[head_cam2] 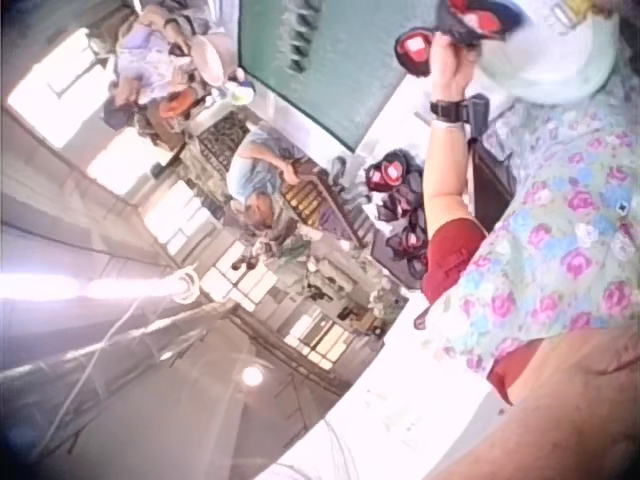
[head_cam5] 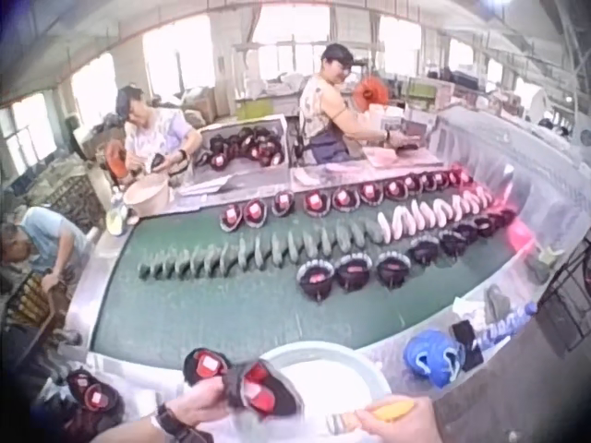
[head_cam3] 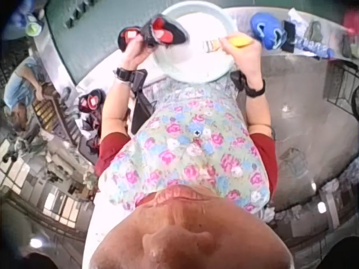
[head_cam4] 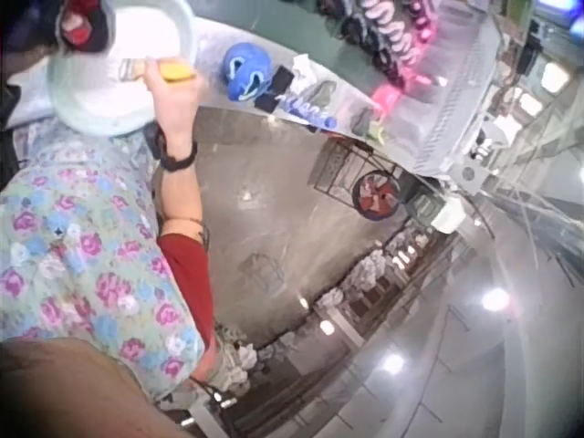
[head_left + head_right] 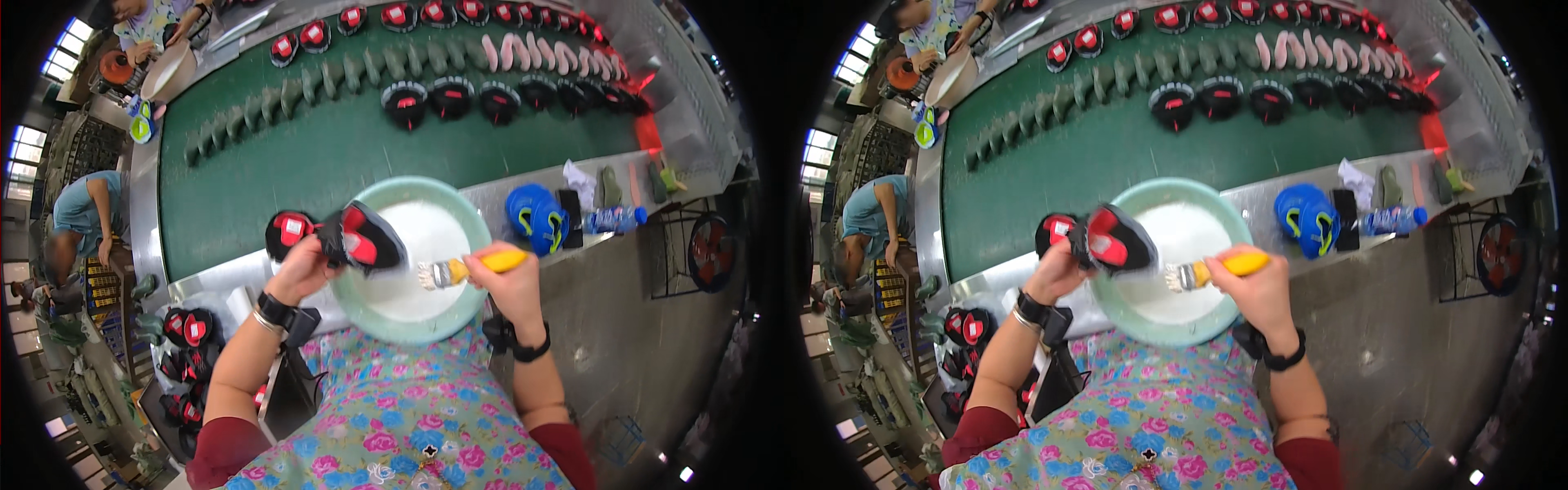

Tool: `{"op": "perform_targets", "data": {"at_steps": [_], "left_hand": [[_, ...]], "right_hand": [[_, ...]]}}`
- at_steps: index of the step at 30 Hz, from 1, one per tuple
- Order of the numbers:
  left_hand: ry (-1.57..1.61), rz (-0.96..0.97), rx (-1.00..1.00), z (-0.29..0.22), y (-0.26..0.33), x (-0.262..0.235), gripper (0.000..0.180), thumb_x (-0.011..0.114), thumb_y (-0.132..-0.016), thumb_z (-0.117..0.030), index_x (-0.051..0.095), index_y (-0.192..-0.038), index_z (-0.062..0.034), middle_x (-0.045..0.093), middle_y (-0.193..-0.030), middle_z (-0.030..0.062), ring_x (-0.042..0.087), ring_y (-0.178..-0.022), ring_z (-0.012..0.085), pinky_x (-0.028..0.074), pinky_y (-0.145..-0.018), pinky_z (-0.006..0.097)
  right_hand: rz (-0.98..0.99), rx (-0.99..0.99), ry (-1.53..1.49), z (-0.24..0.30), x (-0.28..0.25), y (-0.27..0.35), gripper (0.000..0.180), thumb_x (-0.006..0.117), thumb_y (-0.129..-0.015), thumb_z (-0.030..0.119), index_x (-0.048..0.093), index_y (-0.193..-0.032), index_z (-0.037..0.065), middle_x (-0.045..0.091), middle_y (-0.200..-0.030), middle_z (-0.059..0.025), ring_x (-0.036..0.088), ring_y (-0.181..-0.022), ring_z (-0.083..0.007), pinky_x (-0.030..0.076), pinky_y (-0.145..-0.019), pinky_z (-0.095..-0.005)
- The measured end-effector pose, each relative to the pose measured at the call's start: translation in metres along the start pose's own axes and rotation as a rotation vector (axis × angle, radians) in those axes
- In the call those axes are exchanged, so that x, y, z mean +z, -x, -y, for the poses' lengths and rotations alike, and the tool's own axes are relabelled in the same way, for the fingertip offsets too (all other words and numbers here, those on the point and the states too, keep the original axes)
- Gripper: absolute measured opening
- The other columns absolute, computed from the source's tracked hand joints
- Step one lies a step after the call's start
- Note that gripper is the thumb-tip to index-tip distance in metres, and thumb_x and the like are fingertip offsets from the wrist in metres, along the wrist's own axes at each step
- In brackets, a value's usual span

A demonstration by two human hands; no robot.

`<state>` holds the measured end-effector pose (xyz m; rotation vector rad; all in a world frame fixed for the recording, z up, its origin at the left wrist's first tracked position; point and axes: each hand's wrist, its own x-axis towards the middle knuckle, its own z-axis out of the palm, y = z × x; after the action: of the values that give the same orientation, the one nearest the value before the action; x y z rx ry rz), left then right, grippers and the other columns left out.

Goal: The person applies a white liquid substance to the interior of black shoe uppers using a yellow-handled brush. They repeatedly dip the brush into a bowl of liquid and coat the inside of each shoe before placing it on a conveyor belt.

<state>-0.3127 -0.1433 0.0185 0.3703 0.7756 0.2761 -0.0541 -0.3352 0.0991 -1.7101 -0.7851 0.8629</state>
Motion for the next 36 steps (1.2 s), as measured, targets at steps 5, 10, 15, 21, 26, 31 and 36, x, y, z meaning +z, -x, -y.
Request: {"op": "perform_targets", "data": {"at_steps": [5,10,15,21,26,31,36], "left_hand": [[-0.359,-0.155,0.516,-0.09,-0.122,-0.024,0.047,0.039,-0.09,0.007,0.033,-0.131,-0.0144,0.055,-0.116,0.0095,0.059,-0.095,0.0222,0.054,-0.075,0.037],[-0.23,-0.301,0.538,-0.114,-0.237,-0.039,0.058,0.043,-0.091,0.006,0.019,-0.141,-0.0126,0.053,-0.12,0.0194,0.061,-0.101,0.0329,0.055,-0.083,0.041],[-0.336,-0.275,0.113,-0.119,-0.196,-0.058,0.072,0.047,-0.092,0.002,0.007,-0.151,-0.0104,0.05,-0.128,0.0248,0.062,-0.104,0.0341,0.054,-0.087,0.038],[-1.66,-0.682,0.042,-0.113,-0.03,-0.138,0.079,0.077,-0.073,-0.041,0.046,-0.136,-0.0035,0.057,-0.124,0.0234,0.058,-0.112,0.0347,0.046,-0.095,0.038],[-1.12,-0.704,0.029,-0.05,-0.019,-0.194,0.068,0.082,-0.068,-0.028,0.055,-0.124,-0.0001,0.068,-0.1,0.0147,0.067,-0.086,0.0225,0.053,-0.074,0.033],[-1.267,-1.072,0.667,-0.032,-0.032,-0.146,0.017,0.063,-0.079,-0.011,0.062,-0.094,-0.0041,0.066,-0.09,0.0175,0.064,-0.087,0.0359,0.052,-0.072,0.042],[-0.943,-0.578,1.274,-0.007,0.031,-0.013,0.038,0.052,-0.076,0.008,0.051,-0.112,-0.0055,0.061,-0.111,0.0174,0.062,-0.092,0.0394,0.051,-0.075,0.043]], "right_hand": [[-0.135,0.124,-0.138,-0.013,-0.019,-0.012,0.012,0.071,-0.082,0.007,0.066,-0.082,-0.003,0.066,-0.067,-0.006,0.063,-0.06,-0.0089,0.048,-0.054,-0.0212],[-0.171,0.237,-0.163,-0.031,-0.024,-0.018,0.01,0.07,-0.082,0.004,0.065,-0.083,-0.004,0.066,-0.069,-0.0062,0.063,-0.06,-0.01,0.049,-0.055,-0.0216],[-0.129,0.219,-0.15,-0.032,-0.028,-0.026,0.008,0.068,-0.083,0.004,0.065,-0.084,-0.004,0.065,-0.073,-0.0058,0.062,-0.062,-0.0102,0.048,-0.057,-0.0215],[0.018,-0.171,-0.01,-0.019,-0.005,-0.043,0.017,0.059,-0.091,0.008,0.062,-0.082,-0.006,0.064,-0.085,-0.0079,0.058,-0.071,-0.0099,0.046,-0.064,-0.0222],[0.212,-0.036,-0.051,-0.003,0.035,-0.028,0.017,0.056,-0.093,0.007,0.061,-0.082,-0.006,0.062,-0.088,-0.0084,0.056,-0.071,-0.01,0.044,-0.064,-0.0221],[0.274,-0.244,0.151,0.017,0.065,-0.014,0.013,0.056,-0.091,0.005,0.061,-0.084,-0.004,0.06,-0.085,-0.0081,0.056,-0.074,-0.0134,0.046,-0.064,-0.024],[0.34,-0.259,0.243,0.025,0.07,-0.009,0.015,0.055,-0.092,0.011,0.066,-0.092,0.0,0.059,-0.077,-0.0047,0.053,-0.062,-0.0104,0.041,-0.057,-0.0248]]}}
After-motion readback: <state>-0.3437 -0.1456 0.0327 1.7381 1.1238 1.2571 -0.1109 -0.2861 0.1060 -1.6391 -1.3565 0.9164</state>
